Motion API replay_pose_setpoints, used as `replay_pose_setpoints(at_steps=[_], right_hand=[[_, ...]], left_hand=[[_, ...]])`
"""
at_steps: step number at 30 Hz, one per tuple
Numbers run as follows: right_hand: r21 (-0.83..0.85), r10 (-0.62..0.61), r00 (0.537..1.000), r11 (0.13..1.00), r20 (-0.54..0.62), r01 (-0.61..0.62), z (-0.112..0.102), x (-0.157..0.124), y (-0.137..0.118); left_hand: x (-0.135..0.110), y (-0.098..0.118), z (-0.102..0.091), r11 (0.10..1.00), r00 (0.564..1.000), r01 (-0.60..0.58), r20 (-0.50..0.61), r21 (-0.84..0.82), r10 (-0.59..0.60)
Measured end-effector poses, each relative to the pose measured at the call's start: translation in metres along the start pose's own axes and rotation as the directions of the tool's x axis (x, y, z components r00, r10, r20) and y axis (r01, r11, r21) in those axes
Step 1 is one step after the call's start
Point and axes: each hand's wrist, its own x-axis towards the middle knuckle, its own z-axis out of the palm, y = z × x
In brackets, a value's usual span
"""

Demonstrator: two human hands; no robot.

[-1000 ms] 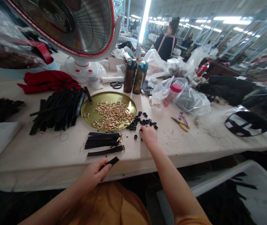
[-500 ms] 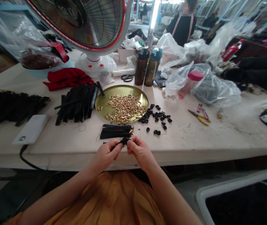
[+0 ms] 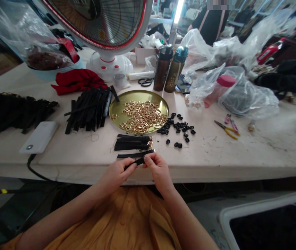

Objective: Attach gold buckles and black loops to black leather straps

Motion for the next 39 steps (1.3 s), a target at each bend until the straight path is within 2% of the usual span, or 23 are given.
replay_pose_setpoints(at_steps=[3,5,8,13,18,23,27,29,33,37,39], right_hand=[[-0.061,0.05,0.994,0.997,0.095,-0.044,-0.004,0.0,-0.002],[-0.076,0.072,0.991,0.995,0.113,-0.063,-0.005,-0.001,-0.001],[-0.029,0.107,0.988,0.994,0.112,-0.104,-0.004,-0.004,0.004],[0.112,0.195,0.976,0.972,0.093,-0.205,0.0,-0.008,0.017],[0.229,0.247,0.968,0.941,0.037,-0.249,0.006,-0.015,0.021],[0.282,0.226,0.968,0.927,0.105,-0.247,0.015,-0.026,0.023],[0.309,0.192,0.978,0.928,0.086,-0.209,0.01,-0.031,0.023],[0.341,0.216,0.97,0.908,0.111,-0.242,0.009,-0.032,0.022],[0.341,0.345,0.903,0.842,0.258,-0.419,0.01,-0.037,0.024],[0.346,0.452,0.792,0.726,0.412,-0.594,0.008,-0.042,0.031],[0.363,0.473,0.73,0.651,0.493,-0.667,0.006,-0.044,0.036]], left_hand=[[0.0,-0.001,-0.004,0.999,0.998,-0.016,0.055,0.03,0.014],[0.001,-0.001,-0.005,0.998,0.995,-0.049,0.091,0.033,0.046],[0.003,-0.003,-0.001,0.998,0.991,-0.06,0.118,-0.009,0.061],[0.004,-0.006,0.013,0.988,0.992,0.012,0.124,-0.153,0.008],[-0.002,-0.007,0.016,0.962,0.995,-0.017,0.086,-0.271,0.042],[-0.006,-0.01,0.017,0.912,0.996,0.042,0.092,-0.408,-0.005],[-0.009,-0.015,0.017,0.916,0.992,0.079,0.123,-0.394,-0.032],[-0.011,-0.017,0.017,0.919,0.989,0.105,0.135,-0.379,-0.057],[-0.018,-0.017,0.016,0.93,0.989,0.121,0.126,-0.346,-0.082],[-0.024,-0.017,0.015,0.988,0.993,0.099,0.077,-0.116,-0.091],[-0.026,-0.018,0.016,0.995,0.992,0.089,0.089,-0.036,-0.085]])
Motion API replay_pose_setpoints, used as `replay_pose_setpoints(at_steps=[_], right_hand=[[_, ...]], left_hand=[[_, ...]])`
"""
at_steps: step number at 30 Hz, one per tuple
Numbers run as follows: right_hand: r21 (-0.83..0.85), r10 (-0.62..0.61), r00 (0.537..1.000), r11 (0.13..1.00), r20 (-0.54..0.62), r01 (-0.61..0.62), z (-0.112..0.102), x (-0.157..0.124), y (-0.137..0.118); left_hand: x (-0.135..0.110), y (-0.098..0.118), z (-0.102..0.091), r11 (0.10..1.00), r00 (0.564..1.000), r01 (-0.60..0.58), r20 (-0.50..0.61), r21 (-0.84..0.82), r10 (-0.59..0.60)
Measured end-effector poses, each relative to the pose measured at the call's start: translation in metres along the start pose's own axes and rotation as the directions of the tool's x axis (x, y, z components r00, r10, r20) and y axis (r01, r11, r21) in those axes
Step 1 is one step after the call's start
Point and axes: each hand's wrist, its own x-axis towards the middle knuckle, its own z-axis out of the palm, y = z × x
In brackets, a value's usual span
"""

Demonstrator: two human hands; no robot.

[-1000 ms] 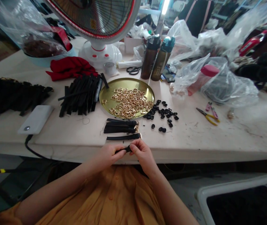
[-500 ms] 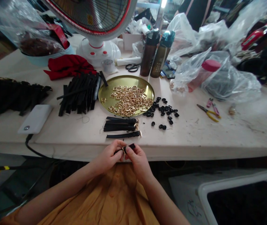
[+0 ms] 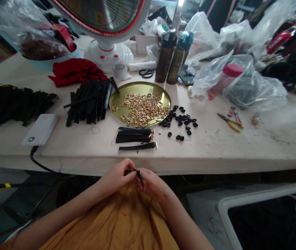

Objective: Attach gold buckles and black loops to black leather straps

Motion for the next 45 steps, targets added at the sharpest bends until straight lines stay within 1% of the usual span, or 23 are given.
replay_pose_setpoints(at_steps=[2,3,8,10,12,13,15,17,21,22,24,26,28,30,32,34,35,36,39,40,41,42,45], right_hand=[[0.049,0.051,0.997,0.997,0.052,-0.053,-0.003,-0.001,0.003],[0.068,0.053,0.997,0.996,0.061,-0.057,-0.005,-0.001,0.005],[0.117,-0.028,0.999,0.993,0.031,0.024,-0.006,-0.001,0.009],[0.112,-0.039,0.999,0.993,0.016,0.037,-0.004,-0.001,0.01],[0.072,-0.069,0.997,0.995,-0.016,0.07,0.0,-0.001,0.01],[0.038,-0.103,0.994,0.994,-0.041,0.105,0.003,-0.001,0.01],[-0.036,-0.195,0.976,0.981,-0.094,0.192,0.008,0.001,0.01],[-0.089,-0.262,0.956,0.964,-0.132,0.251,0.012,0.003,0.009],[-0.124,-0.253,0.949,0.965,-0.186,0.233,0.012,0.008,0.006],[-0.141,-0.252,0.946,0.964,-0.202,0.227,0.01,0.008,0.005],[-0.216,-0.272,0.935,0.95,-0.229,0.224,0.006,0.009,0.004],[-0.336,-0.321,0.912,0.914,-0.256,0.228,0.001,0.01,0.004],[-0.463,-0.387,0.871,0.858,-0.302,0.221,-0.002,0.01,0.005],[-0.567,-0.45,0.827,0.798,-0.337,0.203,-0.003,0.011,0.005],[-0.648,-0.522,0.777,0.735,-0.352,0.2,-0.002,0.012,0.005],[-0.687,-0.578,0.735,0.694,-0.355,0.214,0.001,0.013,0.005],[-0.688,-0.582,0.734,0.691,-0.35,0.22,0.002,0.014,0.005],[-0.68,-0.566,0.751,0.7,-0.34,0.219,0.002,0.014,0.004],[-0.653,-0.454,0.844,0.737,-0.287,0.175,0.0,0.012,0.004],[-0.654,-0.432,0.858,0.739,-0.277,0.161,-0.001,0.011,0.004],[-0.663,-0.428,0.861,0.733,-0.274,0.153,-0.003,0.01,0.005],[-0.678,-0.441,0.854,0.719,-0.277,0.152,-0.005,0.01,0.007],[-0.735,-0.516,0.81,0.658,-0.28,0.165,-0.011,0.009,0.012]], left_hand=[[-0.001,-0.001,0.001,0.999,1.0,0.003,0.026,0.038,-0.004],[-0.001,-0.001,0.001,0.999,0.999,0.008,0.035,0.048,-0.01],[-0.003,-0.003,0.003,0.999,0.998,0.033,0.056,0.03,-0.034],[-0.005,-0.002,0.003,0.999,0.995,0.041,0.086,0.014,-0.042],[-0.009,-0.001,0.002,0.999,0.992,0.051,0.116,-0.001,-0.05],[-0.011,-0.001,0.002,0.998,0.991,0.055,0.124,-0.014,-0.052],[-0.014,0.001,0.001,0.997,0.991,0.059,0.124,-0.044,-0.053],[-0.015,0.001,-0.001,0.997,0.99,0.075,0.119,-0.035,-0.07],[-0.011,-0.002,-0.006,0.992,0.985,0.107,0.132,0.065,-0.115],[-0.01,-0.003,-0.007,0.992,0.983,0.109,0.139,0.064,-0.117],[-0.007,-0.007,-0.007,0.992,0.979,0.125,0.165,-0.002,-0.123],[-0.005,-0.013,-0.006,0.976,0.964,0.177,0.222,-0.123,-0.146],[-0.003,-0.018,-0.004,0.933,0.934,0.259,0.312,-0.248,-0.176],[-0.002,-0.022,-0.002,0.889,0.902,0.322,0.391,-0.326,-0.183],[-0.002,-0.024,0.0,0.868,0.891,0.342,0.418,-0.36,-0.178],[-0.001,-0.023,0.001,0.867,0.892,0.347,0.412,-0.357,-0.188],[-0.001,-0.022,0.001,0.869,0.891,0.354,0.409,-0.347,-0.199],[-0.001,-0.021,0.001,0.871,0.887,0.36,0.411,-0.334,-0.21],[-0.002,-0.018,-0.001,0.877,0.875,0.373,0.427,-0.302,-0.226],[-0.002,-0.017,-0.002,0.879,0.873,0.373,0.434,-0.297,-0.223],[-0.002,-0.017,-0.002,0.881,0.872,0.368,0.44,-0.297,-0.216],[-0.002,-0.017,-0.002,0.883,0.872,0.362,0.444,-0.299,-0.207],[-0.001,-0.018,0.0,0.882,0.859,0.364,0.474,-0.299,-0.194]])
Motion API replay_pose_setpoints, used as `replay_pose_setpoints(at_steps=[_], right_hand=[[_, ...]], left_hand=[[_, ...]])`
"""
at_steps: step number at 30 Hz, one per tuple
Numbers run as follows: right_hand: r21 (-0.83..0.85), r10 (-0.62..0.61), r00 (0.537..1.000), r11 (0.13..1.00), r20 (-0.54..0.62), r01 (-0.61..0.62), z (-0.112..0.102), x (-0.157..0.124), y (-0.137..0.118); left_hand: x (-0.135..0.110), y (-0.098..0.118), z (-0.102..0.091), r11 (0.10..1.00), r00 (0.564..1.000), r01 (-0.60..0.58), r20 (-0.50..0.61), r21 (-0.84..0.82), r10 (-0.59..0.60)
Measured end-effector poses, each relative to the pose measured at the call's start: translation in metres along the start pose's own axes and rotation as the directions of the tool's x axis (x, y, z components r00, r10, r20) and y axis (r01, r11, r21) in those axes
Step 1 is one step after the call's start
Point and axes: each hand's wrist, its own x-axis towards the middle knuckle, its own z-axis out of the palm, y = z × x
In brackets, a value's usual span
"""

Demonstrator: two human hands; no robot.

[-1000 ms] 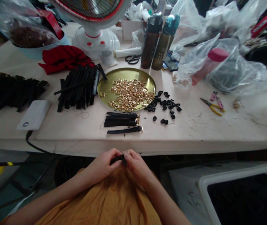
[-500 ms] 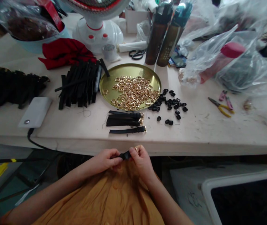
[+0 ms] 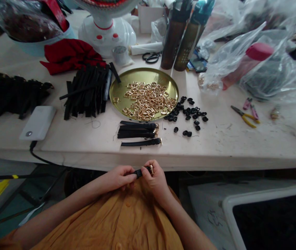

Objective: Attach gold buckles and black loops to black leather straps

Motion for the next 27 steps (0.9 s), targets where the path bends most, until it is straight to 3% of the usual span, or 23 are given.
replay_pose_setpoints(at_steps=[5,8,11,17,20,23,25,27], right_hand=[[0.0,-0.021,0.999,1.0,0.025,0.021,-0.003,-0.004,0.001],[0.068,0.045,0.993,0.996,0.111,-0.053,-0.006,-0.008,-0.006],[0.165,0.106,0.976,0.977,0.192,-0.139,-0.005,-0.012,-0.013],[0.414,0.185,0.921,0.85,0.342,-0.325,0.0,-0.017,-0.013],[0.253,0.131,0.963,0.948,0.237,-0.192,-0.001,-0.018,-0.011],[-0.097,-0.088,0.99,0.99,0.113,0.099,-0.004,-0.021,-0.01],[-0.237,-0.192,0.969,0.945,0.158,0.226,-0.006,-0.023,-0.009],[-0.269,-0.215,0.953,0.925,0.214,0.269,-0.006,-0.026,-0.008]], left_hand=[[0.004,-0.002,0.004,0.995,0.995,0.053,0.089,-0.081,-0.046],[0.004,-0.004,0.007,0.988,0.992,0.026,0.122,-0.149,-0.007],[0.002,-0.006,0.009,0.985,0.996,-0.01,0.086,-0.172,0.025],[-0.004,-0.006,0.01,0.96,0.995,-0.041,0.077,-0.277,0.064],[-0.006,-0.007,0.011,0.965,0.994,-0.014,0.099,-0.26,0.041],[-0.006,-0.011,0.014,0.976,0.992,0.033,0.129,-0.214,-0.005],[-0.005,-0.013,0.016,0.975,0.988,0.05,0.152,-0.215,-0.017],[-0.005,-0.015,0.017,0.974,0.987,0.051,0.158,-0.222,-0.016]])
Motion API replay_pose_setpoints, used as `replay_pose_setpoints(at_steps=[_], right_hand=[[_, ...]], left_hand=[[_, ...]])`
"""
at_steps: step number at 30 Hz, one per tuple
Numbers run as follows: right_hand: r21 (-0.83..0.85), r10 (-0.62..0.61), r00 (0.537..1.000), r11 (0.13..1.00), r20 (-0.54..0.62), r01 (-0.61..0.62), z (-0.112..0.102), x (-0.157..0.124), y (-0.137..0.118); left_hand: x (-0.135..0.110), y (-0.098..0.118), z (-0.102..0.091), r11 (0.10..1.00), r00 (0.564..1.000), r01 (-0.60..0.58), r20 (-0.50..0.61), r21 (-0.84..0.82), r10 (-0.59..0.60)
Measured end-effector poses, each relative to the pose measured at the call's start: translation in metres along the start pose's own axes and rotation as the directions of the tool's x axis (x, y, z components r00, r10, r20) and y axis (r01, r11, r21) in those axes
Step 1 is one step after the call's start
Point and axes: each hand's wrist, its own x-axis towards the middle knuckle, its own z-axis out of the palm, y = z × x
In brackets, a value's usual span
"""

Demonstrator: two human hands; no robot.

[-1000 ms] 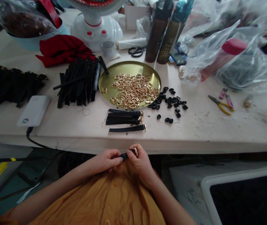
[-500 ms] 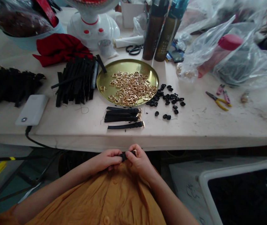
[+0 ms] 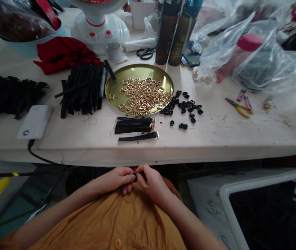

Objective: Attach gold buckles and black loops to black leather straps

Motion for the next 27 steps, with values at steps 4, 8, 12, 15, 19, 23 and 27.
replay_pose_setpoints(at_steps=[4,8,12,15,19,23,27], right_hand=[[0.064,0.038,0.999,0.997,-0.012,-0.037,0.004,-0.004,0.005],[0.108,0.068,0.998,0.992,0.014,-0.069,0.005,-0.006,0.011],[0.099,0.029,0.995,0.994,0.097,-0.039,-0.001,-0.009,0.01],[0.12,-0.012,0.989,0.993,0.15,-0.007,-0.006,-0.009,0.007],[0.122,-0.026,0.976,0.993,0.218,-0.001,-0.008,-0.008,0.006],[0.178,0.04,0.989,0.982,0.139,-0.065,0.0,-0.005,0.012],[0.242,0.165,0.986,0.955,0.039,-0.17,0.008,-0.003,0.017]], left_hand=[[-0.004,0.0,-0.002,0.999,0.999,-0.016,0.039,-0.039,0.017],[-0.007,-0.002,-0.005,0.995,0.996,-0.019,0.081,-0.1,0.027],[-0.006,-0.006,-0.004,0.993,0.996,0.006,0.088,-0.119,0.005],[-0.004,-0.008,-0.002,0.992,0.997,0.018,0.079,-0.125,-0.009],[0.0,-0.011,-0.001,0.982,0.996,0.068,0.071,-0.178,-0.056],[0.002,-0.013,-0.004,0.972,0.998,0.053,0.027,-0.23,-0.048],[0.0,-0.011,-0.01,0.973,0.998,-0.005,0.064,-0.229,0.02]])
